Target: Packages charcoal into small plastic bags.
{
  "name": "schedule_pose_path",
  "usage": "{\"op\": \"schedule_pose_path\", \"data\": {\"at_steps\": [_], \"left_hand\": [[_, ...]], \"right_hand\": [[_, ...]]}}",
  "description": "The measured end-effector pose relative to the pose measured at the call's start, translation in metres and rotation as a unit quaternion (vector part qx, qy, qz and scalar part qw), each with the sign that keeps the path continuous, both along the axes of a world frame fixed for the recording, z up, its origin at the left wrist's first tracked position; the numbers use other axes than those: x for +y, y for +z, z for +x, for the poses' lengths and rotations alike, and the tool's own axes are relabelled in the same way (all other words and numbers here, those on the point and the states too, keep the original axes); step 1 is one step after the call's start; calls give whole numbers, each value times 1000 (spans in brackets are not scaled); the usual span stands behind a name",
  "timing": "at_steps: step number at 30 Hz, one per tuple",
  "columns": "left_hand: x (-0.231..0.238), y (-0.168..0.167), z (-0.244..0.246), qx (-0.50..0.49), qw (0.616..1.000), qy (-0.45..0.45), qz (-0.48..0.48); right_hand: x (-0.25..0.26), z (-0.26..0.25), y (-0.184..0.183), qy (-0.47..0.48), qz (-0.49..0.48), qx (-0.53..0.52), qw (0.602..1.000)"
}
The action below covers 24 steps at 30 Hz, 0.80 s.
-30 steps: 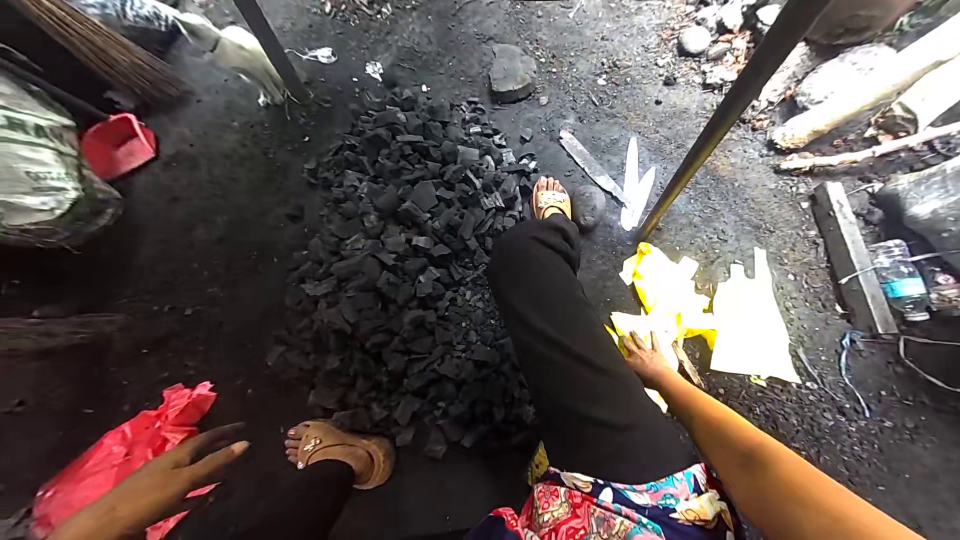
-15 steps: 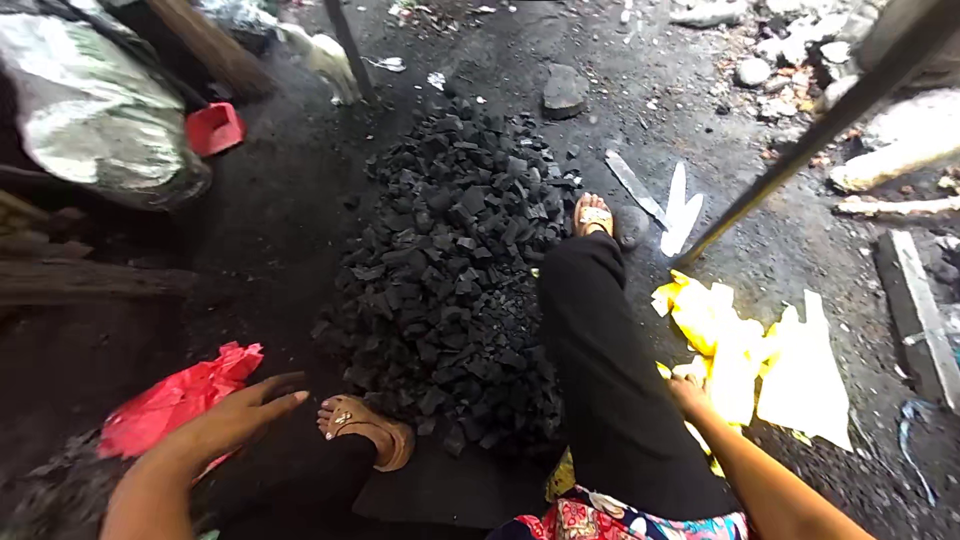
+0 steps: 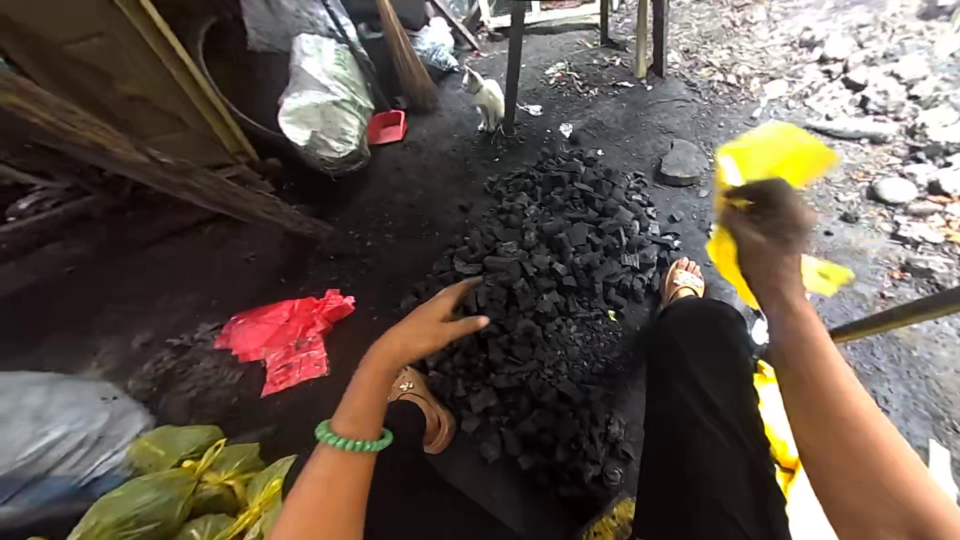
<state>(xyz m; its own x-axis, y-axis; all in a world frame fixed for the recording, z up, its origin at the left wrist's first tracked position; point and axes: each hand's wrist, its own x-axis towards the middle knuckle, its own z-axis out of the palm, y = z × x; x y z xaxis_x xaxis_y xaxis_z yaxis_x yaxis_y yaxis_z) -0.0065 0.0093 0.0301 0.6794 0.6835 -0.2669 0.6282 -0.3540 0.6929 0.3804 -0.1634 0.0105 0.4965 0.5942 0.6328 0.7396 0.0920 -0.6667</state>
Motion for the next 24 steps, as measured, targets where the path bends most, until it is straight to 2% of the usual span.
{"op": "schedule_pose_path", "data": {"at_steps": [2, 3, 5, 7, 10, 12, 14, 16, 17, 18, 19, 21, 22, 24], "left_hand": [[-5, -4, 15, -94, 995, 15, 20], [-8, -5, 22, -136, 990, 24, 18], [-9, -9, 28, -200, 979, 35, 10], [-6, -11, 29, -225, 974, 42, -6], [-7, 0, 24, -183, 980, 76, -15], [-8, 3, 19, -169, 982, 89, 4], [-7, 5, 14, -155, 981, 112, 44], [-3, 3, 9, -157, 976, 138, 64], [-2, 2, 6, -164, 973, 150, 68], [-1, 0, 3, -175, 969, 160, 70], [0, -2, 0, -186, 965, 171, 72], [4, -6, -3, -206, 956, 196, 69], [6, -10, -4, -212, 952, 208, 70], [10, -16, -4, -197, 950, 231, 70]], "right_hand": [[45, -46, 33, 168, -71, -38, 982], [63, -72, 40, 255, -119, -52, 958], [91, -120, 35, 400, -176, -63, 897], [107, -151, 17, 478, -189, -19, 858], [105, -168, -9, 487, -173, 165, 840], [99, -169, -25, 470, -196, 290, 810], [89, -163, -37, 462, -250, 342, 779], [80, -146, -43, 456, -317, 346, 756], [76, -136, -48, 458, -316, 353, 752], [73, -126, -57, 460, -269, 382, 755], [69, -120, -69, 458, -183, 431, 756], [67, -123, -85, 409, 7, 560, 720], [68, -131, -87, 365, 47, 610, 701], [68, -145, -88, 330, 19, 667, 668]]}}
